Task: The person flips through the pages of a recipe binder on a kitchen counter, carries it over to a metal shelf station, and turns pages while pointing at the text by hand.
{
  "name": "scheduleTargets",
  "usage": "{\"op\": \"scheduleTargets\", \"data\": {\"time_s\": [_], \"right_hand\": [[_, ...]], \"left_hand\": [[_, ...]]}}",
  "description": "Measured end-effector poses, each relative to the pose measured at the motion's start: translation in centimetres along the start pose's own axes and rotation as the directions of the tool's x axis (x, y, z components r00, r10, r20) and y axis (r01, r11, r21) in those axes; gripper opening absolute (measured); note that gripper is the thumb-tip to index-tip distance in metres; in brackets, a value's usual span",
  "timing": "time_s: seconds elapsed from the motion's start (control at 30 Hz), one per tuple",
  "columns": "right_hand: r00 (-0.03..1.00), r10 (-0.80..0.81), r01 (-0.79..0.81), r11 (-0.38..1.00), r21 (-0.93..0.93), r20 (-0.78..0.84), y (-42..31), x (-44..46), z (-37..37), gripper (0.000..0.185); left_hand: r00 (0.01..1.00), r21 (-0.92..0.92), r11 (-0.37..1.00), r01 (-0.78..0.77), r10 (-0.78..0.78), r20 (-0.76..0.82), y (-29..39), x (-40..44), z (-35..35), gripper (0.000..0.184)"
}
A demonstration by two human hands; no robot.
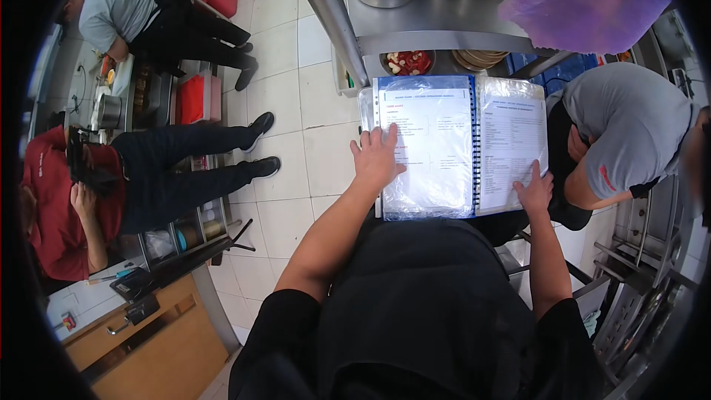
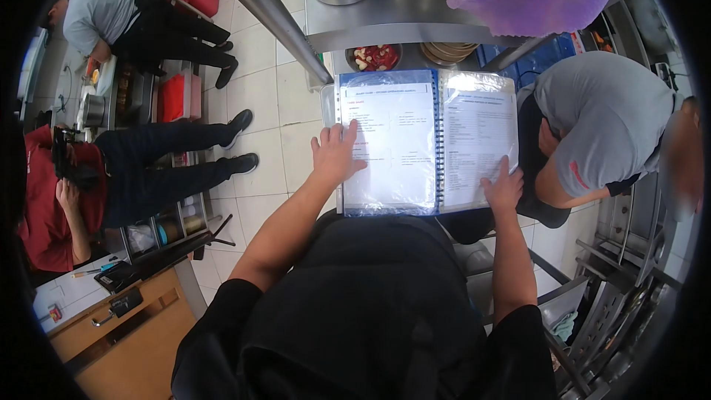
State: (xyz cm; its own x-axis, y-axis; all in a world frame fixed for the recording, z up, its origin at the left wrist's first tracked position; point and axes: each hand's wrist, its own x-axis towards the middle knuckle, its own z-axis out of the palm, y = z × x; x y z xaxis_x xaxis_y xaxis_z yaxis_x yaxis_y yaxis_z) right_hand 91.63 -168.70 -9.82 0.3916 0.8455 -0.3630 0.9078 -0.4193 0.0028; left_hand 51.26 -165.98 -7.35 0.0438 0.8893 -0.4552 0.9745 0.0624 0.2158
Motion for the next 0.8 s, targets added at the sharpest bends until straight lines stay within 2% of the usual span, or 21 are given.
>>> {"op": "scheduleTargets", "data": {"time_s": [0.17, 0.37, 0.47, 0.57, 0.67, 0.8], "right_hand": [[0.998, 0.006, -0.008, 1.0, 0.024, 0.069, 0.2, 0.7, -1.1, 0.093], [0.998, 0.027, -0.03, 0.998, 0.062, 0.05, -1.0, 0.7, -1.9, 0.093], [0.999, 0.033, -0.036, 0.997, 0.069, 0.04, -1.1, 0.7, -1.7, 0.093], [0.998, 0.043, -0.047, 0.996, 0.08, 0.054, -1.2, 0.7, -1.9, 0.092], [0.996, 0.05, -0.055, 0.996, 0.074, 0.072, -1.3, 0.9, -1.8, 0.092], [0.994, 0.056, -0.062, 0.996, 0.063, 0.093, -1.6, 1.0, -2.0, 0.093]], "left_hand": [[0.994, 0.043, 0.998, 0.039, -0.044, 0.104, 0.6, 0.5, -1.1, 0.1], [0.996, 0.035, 0.999, 0.034, -0.037, 0.077, 0.4, 0.6, -0.6, 0.1], [1.0, 0.058, 0.998, -0.009, 0.009, 0.007, 0.2, -0.4, 0.4, 0.098], [0.975, 0.074, 0.993, -0.09, 0.103, -0.194, 0.2, -1.8, 1.7, 0.089], [0.975, 0.011, 0.984, -0.178, 0.178, -0.131, 0.3, -2.0, 1.8, 0.083], [0.978, -0.049, 0.979, -0.2, 0.196, -0.073, 1.0, -1.5, 0.9, 0.078]]}}
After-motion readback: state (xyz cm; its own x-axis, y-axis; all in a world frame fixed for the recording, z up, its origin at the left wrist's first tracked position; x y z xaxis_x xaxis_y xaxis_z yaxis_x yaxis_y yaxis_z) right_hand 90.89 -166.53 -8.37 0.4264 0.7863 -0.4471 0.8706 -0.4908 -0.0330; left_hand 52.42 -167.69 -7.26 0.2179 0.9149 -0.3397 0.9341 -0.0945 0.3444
